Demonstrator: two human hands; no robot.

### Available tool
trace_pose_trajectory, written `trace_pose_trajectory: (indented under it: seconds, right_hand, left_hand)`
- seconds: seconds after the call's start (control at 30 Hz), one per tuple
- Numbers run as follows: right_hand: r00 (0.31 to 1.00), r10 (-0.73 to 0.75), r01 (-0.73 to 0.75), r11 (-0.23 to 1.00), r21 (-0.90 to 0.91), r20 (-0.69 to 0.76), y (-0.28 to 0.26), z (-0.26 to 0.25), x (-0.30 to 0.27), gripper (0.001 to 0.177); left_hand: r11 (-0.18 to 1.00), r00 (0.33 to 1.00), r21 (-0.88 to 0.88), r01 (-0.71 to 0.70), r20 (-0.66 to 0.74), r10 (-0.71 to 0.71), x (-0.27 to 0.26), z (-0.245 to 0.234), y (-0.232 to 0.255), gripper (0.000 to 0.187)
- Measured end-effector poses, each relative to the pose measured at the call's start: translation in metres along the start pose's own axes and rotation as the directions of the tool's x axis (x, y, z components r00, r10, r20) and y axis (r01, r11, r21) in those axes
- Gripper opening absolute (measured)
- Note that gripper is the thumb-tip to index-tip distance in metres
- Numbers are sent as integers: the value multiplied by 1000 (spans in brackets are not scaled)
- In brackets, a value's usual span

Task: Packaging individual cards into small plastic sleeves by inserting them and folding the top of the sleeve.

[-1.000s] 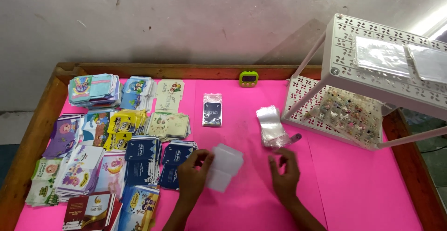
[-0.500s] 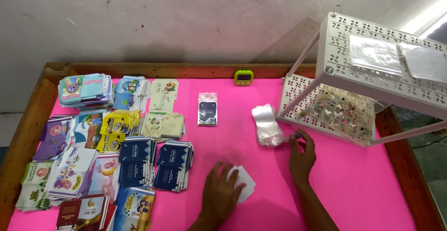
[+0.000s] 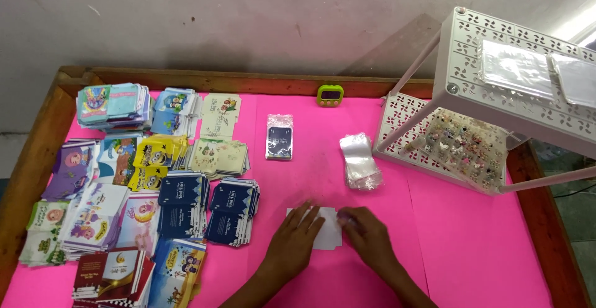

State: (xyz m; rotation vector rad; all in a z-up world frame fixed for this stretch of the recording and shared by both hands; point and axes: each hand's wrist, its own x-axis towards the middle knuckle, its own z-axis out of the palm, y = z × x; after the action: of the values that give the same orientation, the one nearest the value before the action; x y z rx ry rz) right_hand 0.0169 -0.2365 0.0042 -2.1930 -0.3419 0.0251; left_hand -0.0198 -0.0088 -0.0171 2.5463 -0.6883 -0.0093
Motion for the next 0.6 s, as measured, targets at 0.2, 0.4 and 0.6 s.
trace_pose_trajectory:
  seconds: [0.2,0.4,0.6]
  right_hand:
    - [989,-107,112,993,-42,104,-13,-7,-2,34]
    - [984,-165,171,977,-124,62,-20,-7,8,20]
    - [977,-212,210,943,-258,19,-9,19,-16,19]
  left_hand:
    - [999,997,4,-36,-63,36,-4,9,-1,58]
    - [996,993,38,-78,-81,81,2,3,-15,70]
    - [999,985,8,-43,-165,43,1,-1,-5,53]
